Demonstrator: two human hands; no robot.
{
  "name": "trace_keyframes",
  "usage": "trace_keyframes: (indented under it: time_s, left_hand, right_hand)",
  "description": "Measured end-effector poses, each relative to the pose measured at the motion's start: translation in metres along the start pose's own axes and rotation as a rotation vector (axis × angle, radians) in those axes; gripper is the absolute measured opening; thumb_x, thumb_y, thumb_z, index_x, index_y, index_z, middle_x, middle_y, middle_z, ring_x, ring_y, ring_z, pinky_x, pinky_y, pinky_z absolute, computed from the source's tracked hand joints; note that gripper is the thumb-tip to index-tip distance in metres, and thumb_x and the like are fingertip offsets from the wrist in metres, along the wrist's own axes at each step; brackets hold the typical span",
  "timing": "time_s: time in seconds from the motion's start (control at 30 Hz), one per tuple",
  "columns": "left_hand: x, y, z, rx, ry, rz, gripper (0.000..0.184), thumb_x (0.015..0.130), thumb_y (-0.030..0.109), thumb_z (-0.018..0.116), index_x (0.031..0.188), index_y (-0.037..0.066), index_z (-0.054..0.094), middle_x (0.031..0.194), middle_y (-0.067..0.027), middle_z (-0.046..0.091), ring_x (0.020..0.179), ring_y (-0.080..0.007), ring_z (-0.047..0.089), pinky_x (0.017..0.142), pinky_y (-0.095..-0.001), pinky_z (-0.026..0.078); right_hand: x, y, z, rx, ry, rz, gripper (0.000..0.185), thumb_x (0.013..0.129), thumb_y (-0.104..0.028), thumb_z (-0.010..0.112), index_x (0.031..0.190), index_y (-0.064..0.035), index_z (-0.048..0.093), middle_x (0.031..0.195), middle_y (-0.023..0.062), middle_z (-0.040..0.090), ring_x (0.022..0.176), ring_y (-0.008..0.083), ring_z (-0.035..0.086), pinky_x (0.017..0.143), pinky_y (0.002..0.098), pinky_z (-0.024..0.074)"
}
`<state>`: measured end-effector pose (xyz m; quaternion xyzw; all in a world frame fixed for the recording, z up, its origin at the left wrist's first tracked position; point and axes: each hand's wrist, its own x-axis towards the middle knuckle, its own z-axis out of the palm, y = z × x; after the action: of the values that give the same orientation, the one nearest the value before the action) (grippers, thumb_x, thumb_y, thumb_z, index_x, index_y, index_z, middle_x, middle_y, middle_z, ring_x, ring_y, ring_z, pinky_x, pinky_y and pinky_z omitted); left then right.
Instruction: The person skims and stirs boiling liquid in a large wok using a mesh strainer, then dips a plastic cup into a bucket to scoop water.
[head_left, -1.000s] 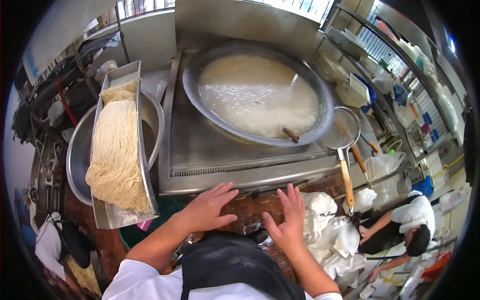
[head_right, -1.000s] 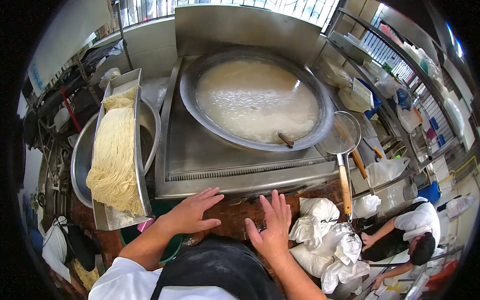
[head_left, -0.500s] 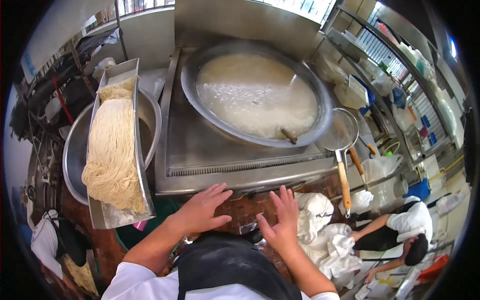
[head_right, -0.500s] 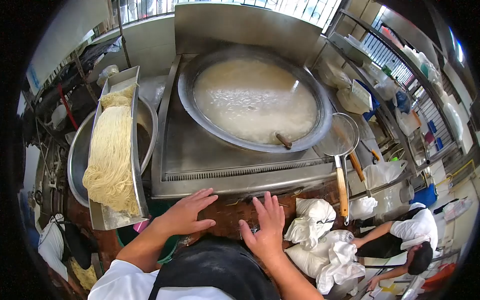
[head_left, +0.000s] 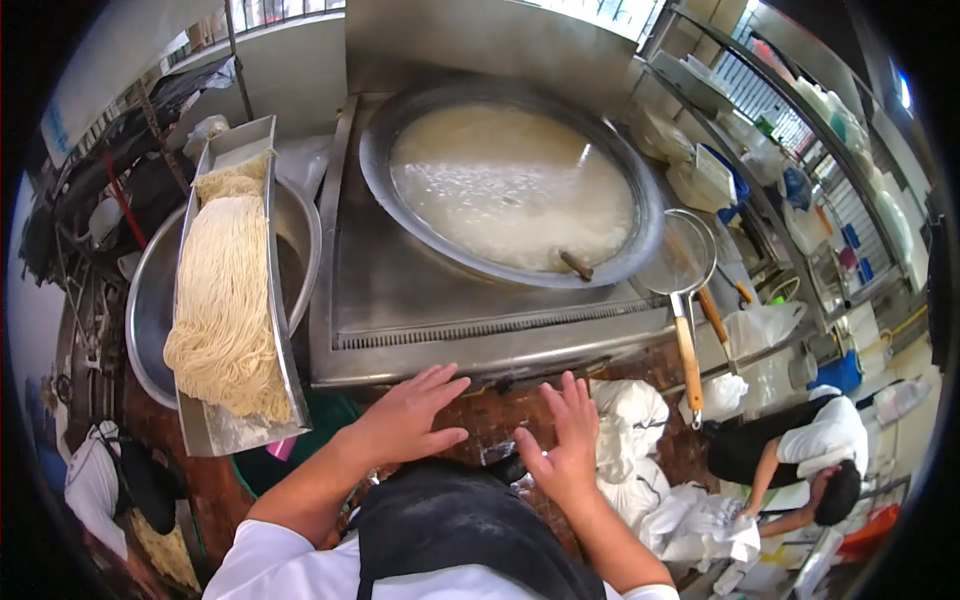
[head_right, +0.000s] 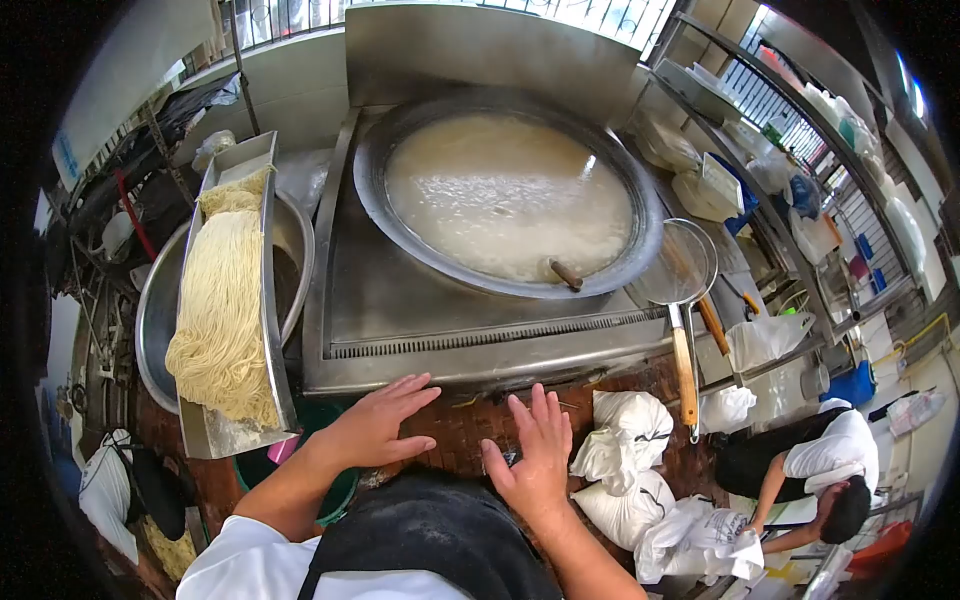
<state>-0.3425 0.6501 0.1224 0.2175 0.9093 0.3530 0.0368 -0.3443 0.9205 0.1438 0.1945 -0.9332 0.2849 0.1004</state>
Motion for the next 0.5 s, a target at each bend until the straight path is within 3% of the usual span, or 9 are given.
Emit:
trace_keyframes:
  time_s: [0.5]
  left_hand:
    - [-0.0042,0.0009,0.0012,-0.013,-0.013,0.009,0.076,0.087,0.041,0.073,0.148,0.003,0.047,0.156,-0.0271,0.039,0.145,-0.0424,0.038,0.12,-0.046,0.032]
  right_hand:
    - [-0.0042,-0.0085,0.001,-0.014,0.002,-0.024,0.07,0.081,-0.026,0.079,0.143,-0.0094,0.053,0.158,0.0232,0.038,0.147,0.0445,0.033,0.117,0.0583,0.0246]
